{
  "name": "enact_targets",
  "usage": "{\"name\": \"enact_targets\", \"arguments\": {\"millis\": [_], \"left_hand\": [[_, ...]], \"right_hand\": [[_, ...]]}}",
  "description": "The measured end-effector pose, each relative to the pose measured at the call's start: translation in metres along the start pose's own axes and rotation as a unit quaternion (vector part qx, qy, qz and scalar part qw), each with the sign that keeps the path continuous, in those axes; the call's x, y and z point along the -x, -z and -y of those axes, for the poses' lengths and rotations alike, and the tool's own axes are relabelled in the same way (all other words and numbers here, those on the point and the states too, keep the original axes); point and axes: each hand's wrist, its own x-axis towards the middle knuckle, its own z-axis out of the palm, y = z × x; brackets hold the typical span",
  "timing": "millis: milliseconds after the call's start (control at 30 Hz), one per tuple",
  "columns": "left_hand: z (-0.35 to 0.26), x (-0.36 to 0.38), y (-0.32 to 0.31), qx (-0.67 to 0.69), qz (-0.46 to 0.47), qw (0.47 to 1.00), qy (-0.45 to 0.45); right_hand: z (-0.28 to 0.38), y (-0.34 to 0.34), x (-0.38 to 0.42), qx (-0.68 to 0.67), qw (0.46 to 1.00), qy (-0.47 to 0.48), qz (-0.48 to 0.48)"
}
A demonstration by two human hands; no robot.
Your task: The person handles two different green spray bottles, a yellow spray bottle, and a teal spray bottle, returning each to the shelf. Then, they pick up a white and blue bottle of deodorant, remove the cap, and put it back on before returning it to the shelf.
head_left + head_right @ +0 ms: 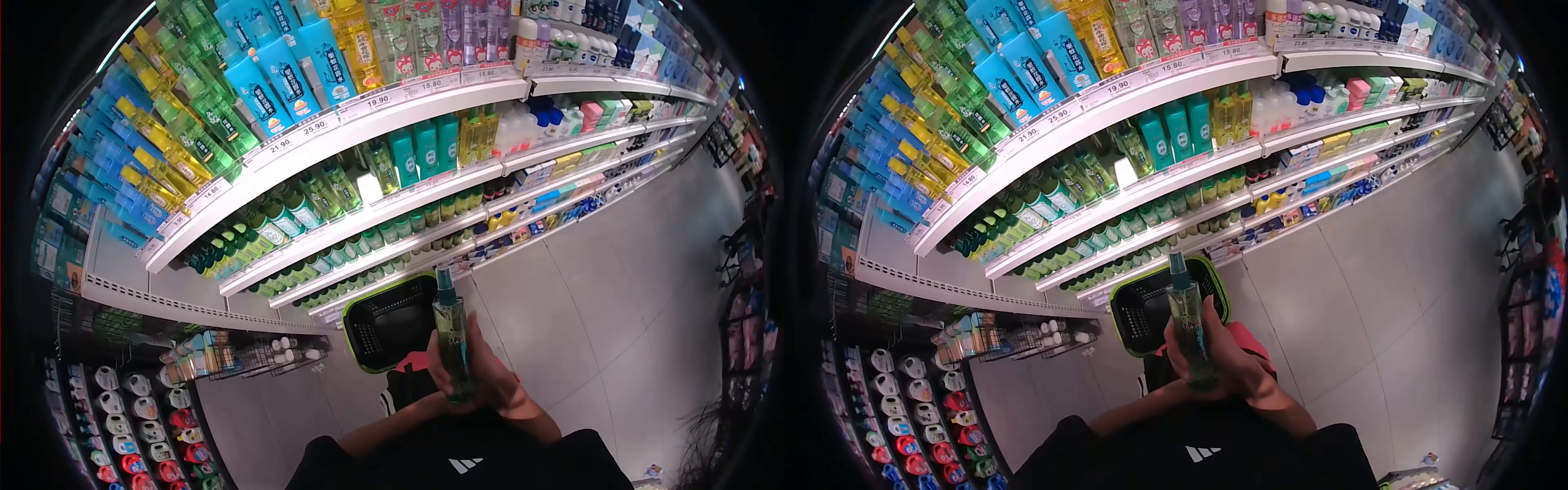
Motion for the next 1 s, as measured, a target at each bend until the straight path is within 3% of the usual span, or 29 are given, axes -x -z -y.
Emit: {"name": "enact_targets", "arguments": {"millis": [267, 367, 433, 767, 1000], "left_hand": [[0.023, 0.007, 0.016, -0.115, 0.009, 0.991, 0.072], [0.023, 0.011, 0.020, -0.129, 0.006, 0.989, 0.076], [0.025, 0.012, 0.023, -0.137, 0.003, 0.987, 0.081], [0.041, 0.017, 0.031, -0.153, 0.007, 0.983, 0.102], [0.037, 0.019, 0.030, -0.163, 0.010, 0.980, 0.109]], "right_hand": [[-0.046, 0.017, -0.019, 0.040, 0.997, 0.028, 0.054], [-0.061, 0.019, -0.021, 0.039, 0.999, -0.025, 0.023], [-0.062, 0.010, -0.020, 0.049, 0.994, -0.062, -0.076], [-0.065, 0.015, -0.019, 0.068, 0.991, -0.045, -0.110], [-0.074, 0.032, -0.022, 0.055, 0.995, -0.037, -0.080]]}}
